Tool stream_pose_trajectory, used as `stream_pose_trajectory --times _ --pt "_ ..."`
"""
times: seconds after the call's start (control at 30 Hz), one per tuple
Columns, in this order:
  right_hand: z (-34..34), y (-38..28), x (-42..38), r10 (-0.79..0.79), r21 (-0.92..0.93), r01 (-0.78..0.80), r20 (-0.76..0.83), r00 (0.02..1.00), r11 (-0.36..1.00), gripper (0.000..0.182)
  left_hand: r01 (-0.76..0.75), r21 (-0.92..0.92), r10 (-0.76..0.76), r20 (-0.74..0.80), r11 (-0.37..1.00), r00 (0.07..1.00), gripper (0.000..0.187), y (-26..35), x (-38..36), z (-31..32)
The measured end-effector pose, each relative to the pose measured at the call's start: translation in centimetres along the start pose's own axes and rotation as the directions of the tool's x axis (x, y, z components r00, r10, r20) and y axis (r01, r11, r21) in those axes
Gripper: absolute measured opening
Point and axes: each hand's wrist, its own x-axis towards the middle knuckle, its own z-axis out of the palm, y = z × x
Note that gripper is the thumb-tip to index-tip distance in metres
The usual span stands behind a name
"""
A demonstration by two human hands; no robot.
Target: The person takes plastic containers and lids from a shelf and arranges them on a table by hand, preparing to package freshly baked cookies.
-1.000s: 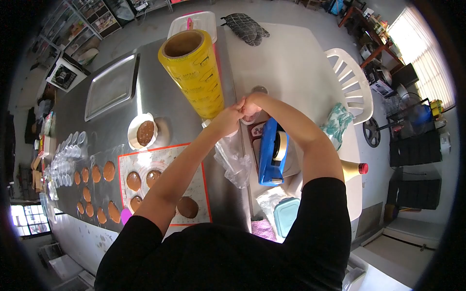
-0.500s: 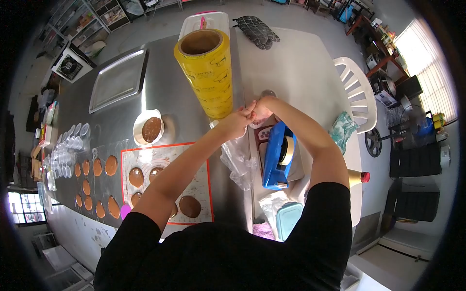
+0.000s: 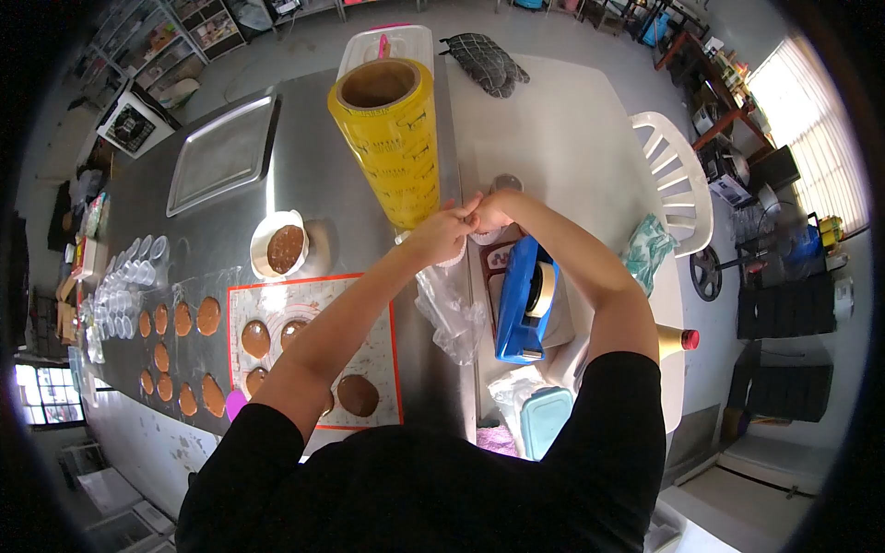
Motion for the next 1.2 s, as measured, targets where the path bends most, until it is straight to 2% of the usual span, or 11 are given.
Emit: stream_pose_trajectory --times 0.17,0.23,0.27,0.33,0.43,0.57,0.63,0.73,0.83,1.0,1.2 --pt "-0.9 1.0 1.4 -0.079 -0.129 0.084 0.043 0.996 0.988 0.048 0.239 -0.036 -0.240 -0.042 0.970 0.970 0.050 2.4 1.7 -1.5" --pt "-1.0 7.2 9.3 0.015 0.164 -0.020 0.029 0.999 0.986 0.058 0.302 -0.030 -0.303 -0.079 0.953 0.950 0.061 3.4 2.6 -0.9" --pt "-0.5 6.5 8.1 0.019 0.166 -0.023 0.027 0.999 0.986 0.058 0.313 -0.022 -0.313 -0.150 0.949 0.938 0.069 3.7 2.9 -0.2" --pt "0.9 3.2 3.5 -0.151 -0.080 0.132 -0.338 0.929 0.988 0.046 0.320 -0.022 -0.317 -0.216 0.947 0.923 0.077 3.7 3.2 1.1" --pt "0.4 1.6 0.0 -0.123 -0.021 0.122 -0.232 0.965 0.992 0.053 0.375 -0.125 -0.390 -0.131 0.918 0.911 0.089 3.5 3.7 2.3" --pt "-0.1 1.7 1.1 0.000 -0.052 -0.010 -0.196 0.981 0.999 0.066 0.342 -0.193 -0.376 -0.182 0.920 0.908 0.095 3.4 3.5 2.4" --pt "0.1 4.3 5.0 -0.070 -0.286 0.023 -0.157 0.985 0.958 0.076 0.335 -0.184 -0.369 -0.204 0.924 0.907 0.097 3.4 3.2 2.7" --pt "0.0 0.4 -0.4 -0.014 -0.165 -0.019 -0.198 0.980 0.986 0.078 0.327 -0.146 -0.353 -0.218 0.934 0.910 0.097 3.1 3.3 2.4" --pt "-0.7 -1.2 -2.9 -0.014 -0.256 -0.008 -0.082 0.997 0.967 0.081 0.339 -0.234 -0.388 -0.210 0.911 0.897 0.097 3.6 3.1 1.9" --pt "-0.6 -1.3 -3.2 -0.041 -0.326 0.011 -0.086 0.995 0.945 0.068 0.305 -0.123 -0.329 -0.319 0.944 0.889 0.102 2.9 3.2 3.5" --pt "-0.9 -2.4 -5.1 -0.058 -0.286 0.025 -0.107 0.993 0.958 0.058 0.429 -0.120 -0.445 -0.241 0.896 0.863 0.114 3.6 3.5 2.4"
